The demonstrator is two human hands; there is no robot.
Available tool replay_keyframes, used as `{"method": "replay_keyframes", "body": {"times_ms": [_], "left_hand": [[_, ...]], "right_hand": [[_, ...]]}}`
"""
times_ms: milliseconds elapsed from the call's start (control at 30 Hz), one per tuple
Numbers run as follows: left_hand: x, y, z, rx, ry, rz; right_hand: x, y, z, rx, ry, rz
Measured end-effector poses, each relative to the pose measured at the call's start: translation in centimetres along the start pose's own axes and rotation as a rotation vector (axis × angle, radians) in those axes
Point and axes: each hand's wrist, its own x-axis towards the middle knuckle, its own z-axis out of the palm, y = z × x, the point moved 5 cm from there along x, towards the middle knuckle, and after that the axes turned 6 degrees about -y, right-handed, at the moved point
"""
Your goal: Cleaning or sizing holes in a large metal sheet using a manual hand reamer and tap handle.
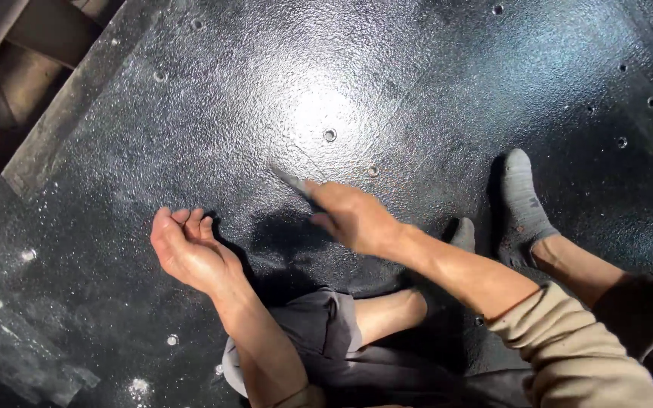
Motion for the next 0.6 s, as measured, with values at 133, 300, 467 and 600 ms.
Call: {"method": "replay_keyframes", "body": {"times_ms": [133,300,467,600], "left_hand": [[-0.3,-0.1,-0.5,0.026,0.029,-0.008],[-0.3,0.1,-0.5,0.025,0.063,-0.006],[-0.4,-0.7,-0.1,0.073,0.024,-0.034],[-0.2,-1.2,-0.1,0.093,0.024,-0.052]], "right_hand": [[-5.0,-3.6,4.2,-0.37,-0.413,-0.423],[-9.6,0.2,3.2,-0.567,-0.85,-0.077],[-2.1,-0.6,-2.0,0.017,-0.27,0.444],[-1.2,-0.1,1.1,-0.21,-0.408,0.254]]}}
